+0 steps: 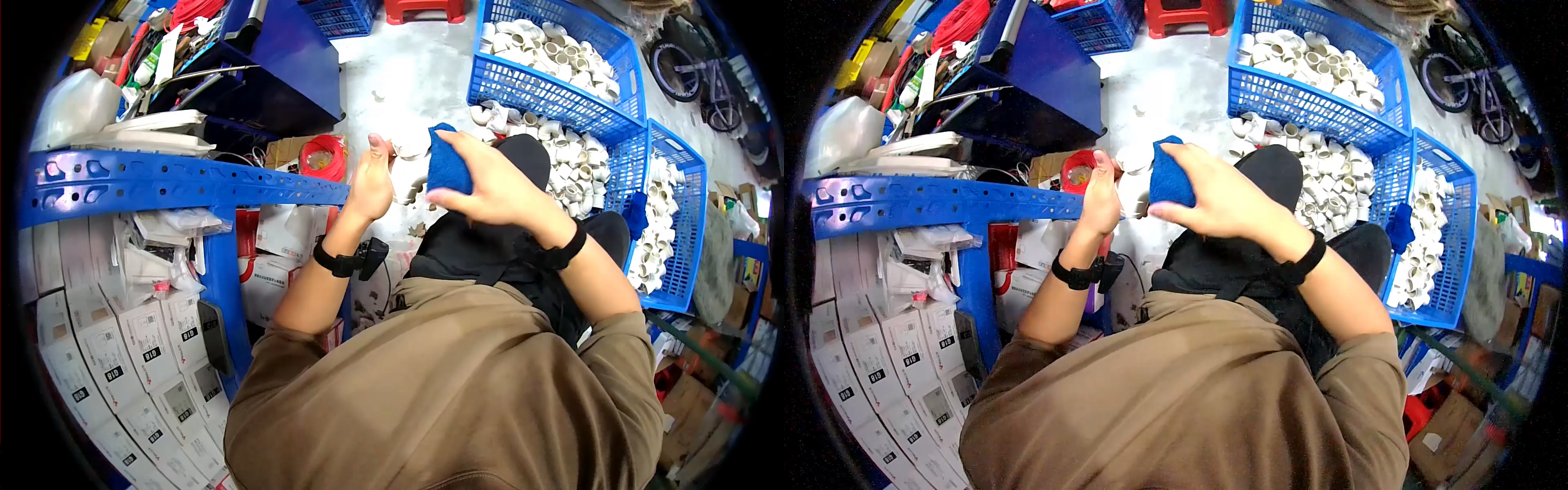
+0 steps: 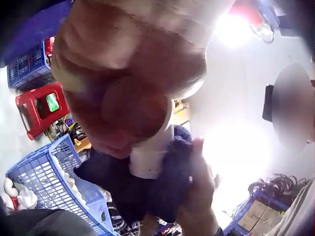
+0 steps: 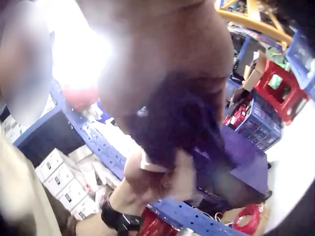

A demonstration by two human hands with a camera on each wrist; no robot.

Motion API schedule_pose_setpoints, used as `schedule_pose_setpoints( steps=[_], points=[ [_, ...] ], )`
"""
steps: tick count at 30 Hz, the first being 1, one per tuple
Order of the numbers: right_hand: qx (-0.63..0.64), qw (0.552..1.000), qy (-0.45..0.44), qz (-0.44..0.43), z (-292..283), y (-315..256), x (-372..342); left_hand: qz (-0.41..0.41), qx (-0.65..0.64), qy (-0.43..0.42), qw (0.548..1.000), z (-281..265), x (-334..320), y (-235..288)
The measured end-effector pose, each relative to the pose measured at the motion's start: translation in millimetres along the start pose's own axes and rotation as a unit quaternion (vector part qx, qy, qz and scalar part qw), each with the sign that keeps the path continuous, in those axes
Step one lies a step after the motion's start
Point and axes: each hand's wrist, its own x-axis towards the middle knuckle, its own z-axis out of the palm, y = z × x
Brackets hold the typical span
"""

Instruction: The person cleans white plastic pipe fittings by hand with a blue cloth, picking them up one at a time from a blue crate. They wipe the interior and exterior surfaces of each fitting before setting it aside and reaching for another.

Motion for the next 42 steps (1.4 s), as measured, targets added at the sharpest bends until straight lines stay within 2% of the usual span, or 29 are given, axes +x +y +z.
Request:
schedule_pose_setpoints(
  steps=[3,5,7,8,10,11,13,14,15,17,18,19,20,22,23,24,26,27,28,29,31,33,34,35,37,38,39,41,42],
  points=[
    [-0.060,0.997,0.045,0.016,1,-5,3,0.010,0.046,-0.035,0.998,8,-1,4],
    [0.019,0.984,0.000,0.176,-14,-6,13,0.063,0.057,-0.052,0.995,9,-4,2],
    [0.119,0.961,0.045,0.246,-13,9,13,0.073,0.030,-0.058,0.995,11,-6,0],
    [0.270,0.911,0.078,0.301,-6,21,10,0.058,-0.038,-0.028,0.997,14,-8,-1],
    [0.538,0.754,0.142,0.348,-3,19,8,0.012,-0.163,0.021,0.986,16,-7,2],
    [0.628,0.687,0.123,0.344,-4,19,7,0.006,-0.214,-0.067,0.974,3,-4,-10],
    [0.695,0.660,0.098,0.269,-6,9,5,0.019,-0.079,-0.038,0.996,9,3,11],
    [0.637,0.725,0.110,0.239,7,17,-3,0.024,-0.099,0.000,0.995,16,6,11],
    [0.331,0.908,0.110,0.232,9,11,-7,0.036,-0.099,0.033,0.994,25,9,12],
    [0.135,0.979,0.148,0.024,13,0,-1,0.036,-0.153,0.081,0.984,42,11,17],
    [0.043,0.984,0.166,-0.046,12,2,4,0.057,-0.105,0.111,0.987,49,12,21],
    [-0.002,0.983,0.169,-0.064,7,3,6,0.080,-0.058,0.141,0.985,54,13,23],
    [-0.075,0.985,0.147,-0.048,-2,3,8,0.082,-0.058,0.138,0.985,51,12,23],
    [-0.203,0.970,0.125,-0.035,-7,8,13,0.026,0.098,0.056,0.993,40,8,19],
    [-0.217,0.968,0.121,-0.036,-2,7,14,0.074,0.196,0.079,0.975,41,10,14],
    [-0.217,0.968,0.125,-0.031,3,4,14,0.041,0.208,0.090,0.973,39,12,10],
    [-0.231,0.963,0.134,-0.042,8,-2,14,-0.077,0.022,0.112,0.990,42,18,6],
    [-0.243,0.963,0.092,-0.069,3,-13,14,-0.166,-0.178,0.117,0.963,52,18,18],
    [-0.219,0.967,0.081,-0.100,8,-13,10,-0.135,-0.242,0.122,0.953,55,19,22],
    [-0.195,0.970,0.069,-0.131,15,-12,6,-0.138,-0.221,0.079,0.962,53,17,27],
    [-0.134,0.981,0.081,-0.115,15,-11,5,-0.136,-0.298,0.068,0.942,54,20,26],
    [-0.022,0.989,0.033,-0.140,4,-9,1,-0.104,-0.335,0.065,0.934,62,14,29],
    [0.004,0.987,0.024,-0.159,1,-2,-3,-0.092,-0.422,0.028,0.902,58,14,19],
    [0.048,0.981,0.013,-0.189,0,10,-6,-0.020,-0.489,-0.059,0.870,48,16,8],
    [0.112,0.973,0.065,-0.192,0,16,-11,-0.069,-0.477,-0.040,0.875,59,10,32],
    [0.069,0.977,0.113,-0.165,0,12,-15,-0.089,-0.470,0.002,0.878,64,10,39],
    [0.043,0.975,0.163,-0.141,6,17,-18,-0.055,-0.484,-0.029,0.873,69,12,40],
    [0.074,0.959,0.259,-0.086,18,24,-21,-0.039,-0.454,0.020,0.890,83,14,44],
    [0.102,0.962,0.247,-0.050,21,27,-19,-0.017,-0.423,0.038,0.905,89,17,45]
  ],
)
